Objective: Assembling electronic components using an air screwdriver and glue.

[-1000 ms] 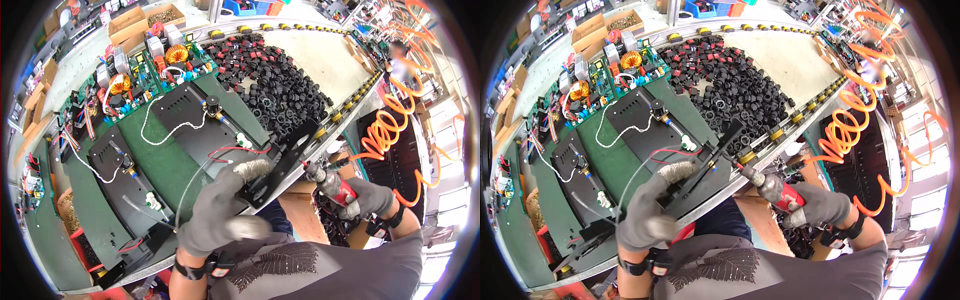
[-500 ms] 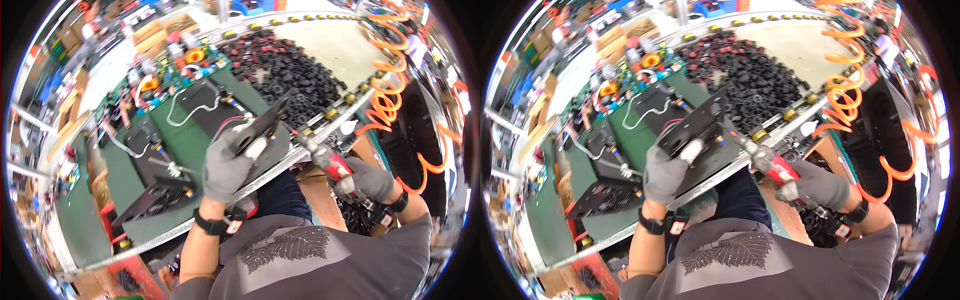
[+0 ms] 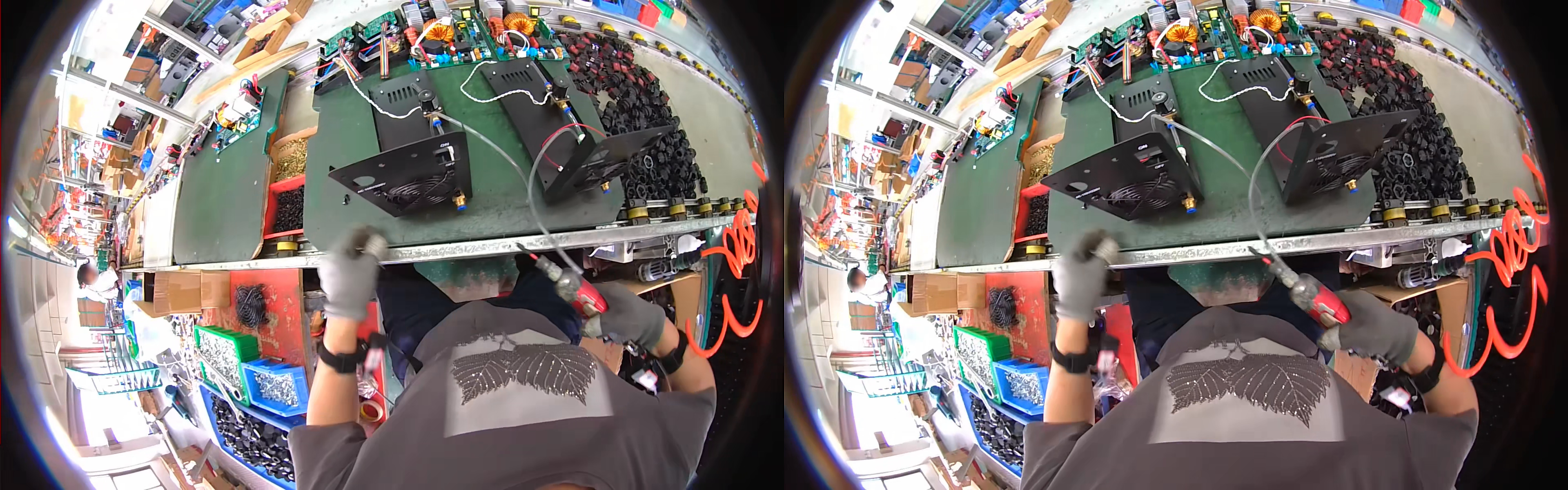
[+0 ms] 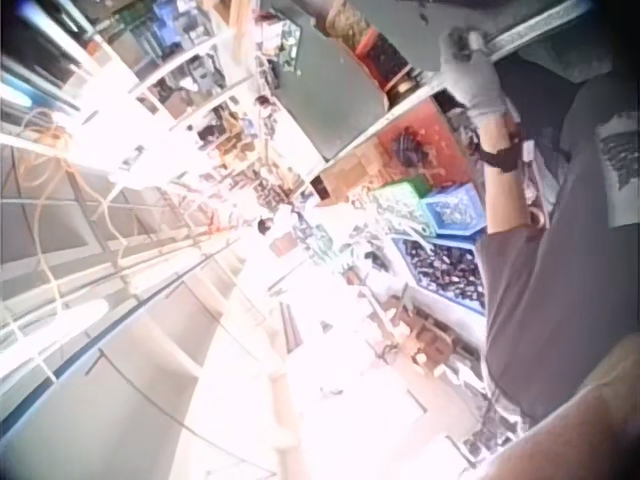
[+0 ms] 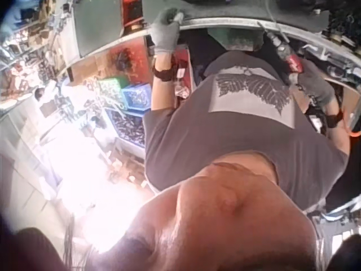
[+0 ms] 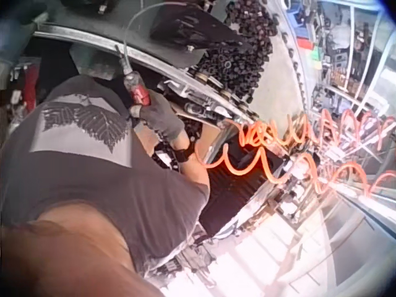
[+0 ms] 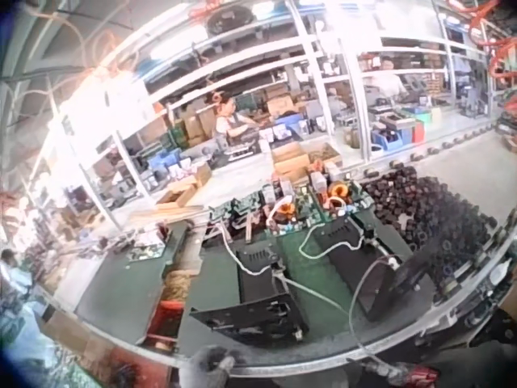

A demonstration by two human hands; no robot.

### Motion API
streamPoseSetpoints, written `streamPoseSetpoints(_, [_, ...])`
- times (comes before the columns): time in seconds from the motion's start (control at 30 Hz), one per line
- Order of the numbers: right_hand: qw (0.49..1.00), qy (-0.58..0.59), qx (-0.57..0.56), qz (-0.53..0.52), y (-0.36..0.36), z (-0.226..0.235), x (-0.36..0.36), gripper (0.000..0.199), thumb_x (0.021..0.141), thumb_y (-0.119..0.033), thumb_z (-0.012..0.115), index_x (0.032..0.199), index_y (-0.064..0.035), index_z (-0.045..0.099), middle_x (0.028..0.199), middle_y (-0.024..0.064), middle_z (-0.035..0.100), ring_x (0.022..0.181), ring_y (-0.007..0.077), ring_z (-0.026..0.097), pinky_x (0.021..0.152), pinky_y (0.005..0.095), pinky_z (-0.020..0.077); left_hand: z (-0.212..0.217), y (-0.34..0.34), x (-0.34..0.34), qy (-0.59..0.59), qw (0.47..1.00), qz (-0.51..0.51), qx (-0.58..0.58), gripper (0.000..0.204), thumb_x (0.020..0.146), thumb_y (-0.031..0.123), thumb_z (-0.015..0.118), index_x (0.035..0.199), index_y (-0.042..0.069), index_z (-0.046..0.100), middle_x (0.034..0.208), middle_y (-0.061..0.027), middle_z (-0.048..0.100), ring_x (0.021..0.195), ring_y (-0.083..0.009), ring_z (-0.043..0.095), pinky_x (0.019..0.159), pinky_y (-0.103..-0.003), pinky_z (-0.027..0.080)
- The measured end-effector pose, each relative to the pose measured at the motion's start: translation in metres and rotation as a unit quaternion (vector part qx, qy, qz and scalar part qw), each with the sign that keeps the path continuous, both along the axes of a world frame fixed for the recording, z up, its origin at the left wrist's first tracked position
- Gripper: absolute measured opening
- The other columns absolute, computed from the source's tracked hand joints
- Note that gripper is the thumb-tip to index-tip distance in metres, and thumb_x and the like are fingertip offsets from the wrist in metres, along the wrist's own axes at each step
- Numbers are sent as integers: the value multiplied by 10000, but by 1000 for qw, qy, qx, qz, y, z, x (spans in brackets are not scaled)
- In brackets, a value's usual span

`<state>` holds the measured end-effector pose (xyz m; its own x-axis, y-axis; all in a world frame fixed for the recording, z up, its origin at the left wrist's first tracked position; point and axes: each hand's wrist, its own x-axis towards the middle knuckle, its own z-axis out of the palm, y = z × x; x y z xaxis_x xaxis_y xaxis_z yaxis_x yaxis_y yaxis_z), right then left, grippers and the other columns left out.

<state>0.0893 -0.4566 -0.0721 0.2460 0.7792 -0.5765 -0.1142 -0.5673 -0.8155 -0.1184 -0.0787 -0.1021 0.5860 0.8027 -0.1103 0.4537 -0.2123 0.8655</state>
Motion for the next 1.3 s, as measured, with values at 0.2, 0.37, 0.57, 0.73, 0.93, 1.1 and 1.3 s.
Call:
streamPoseSetpoints(0.2, [995, 67, -57, 42, 66, 25, -13, 411, 746, -239, 778, 1023, -4, 585, 682, -5, 530, 522, 70, 478, 468, 249, 390, -35, 76, 11, 90, 952, 86, 280, 307, 837, 233, 790, 1038, 22, 693, 875, -100, 707, 736, -147, 635, 717, -297, 514])
streamPoseSetpoints(0.37, [997, 41, -3, 67, 84, 12, -24, 432, 748, -262, 778, 1031, 2, 585, 672, 4, 534, 536, 80, 491, 479, 257, 400, -39, 86, 11, 86, 951, 36, 296, 255, 858, 243, 741, 984, 50, 633, 877, -155, 673, 820, -326, 639, 748, -425, 506])
streamPoseSetpoints(0.57, [993, 30, 77, 80, 91, 2, -29, 353, 782, -234, 755, 1004, -11, 593, 697, -8, 528, 576, 70, 493, 521, 268, 408, -19, 32, -8, -93, 994, 17, -58, 199, 961, 174, 652, 1119, 57, 619, 1012, -62, 681, 835, -146, 652, 696, -242, 532])
streamPoseSetpoints(0.73, [988, 40, 111, 95, 87, -20, -31, 547, 763, -252, 753, 1243, -32, 608, 740, 13, 576, 660, 84, 519, 616, 287, 446, -21, -21, 4, -298, 795, -61, -525, 335, 1009, 170, 562, 1327, 72, 533, 1222, -80, 628, 1035, -192, 657, 779, -314, 618])
streamPoseSetpoints(0.93, [991, 3, 129, 46, 68, -25, -34, 359, 738, -222, 741, 967, 14, 597, 764, 60, 595, 708, 137, 550, 662, 314, 465, -41, -37, 24, -301, 731, -85, -606, 289, 1022, 164, 519, 1299, 98, 562, 1176, -64, 676, 1040, -217, 674, 821, -355, 619])
streamPoseSetpoints(1.1, [997, 33, 63, 38, 53, -19, -29, 366, 741, -204, 723, 1026, 6, 628, 732, 48, 586, 677, 117, 544, 638, 293, 454, -31, -62, 48, -316, 775, -122, -533, 283, 1006, 153, 549, 1280, 91, 573, 1160, -90, 678, 1017, -231, 676, 826, -353, 609])
streamPoseSetpoints(1.3, [987, 109, 117, -32, 26, -18, -29, 318, 764, -193, 721, 994, -2, 616, 711, 16, 566, 607, 91, 511, 567, 284, 431, 2, -114, 77, -273, 883, -89, -372, 312, 993, 194, 598, 1261, 37, 562, 1075, -111, 677, 950, -190, 664, 767, -281, 576])
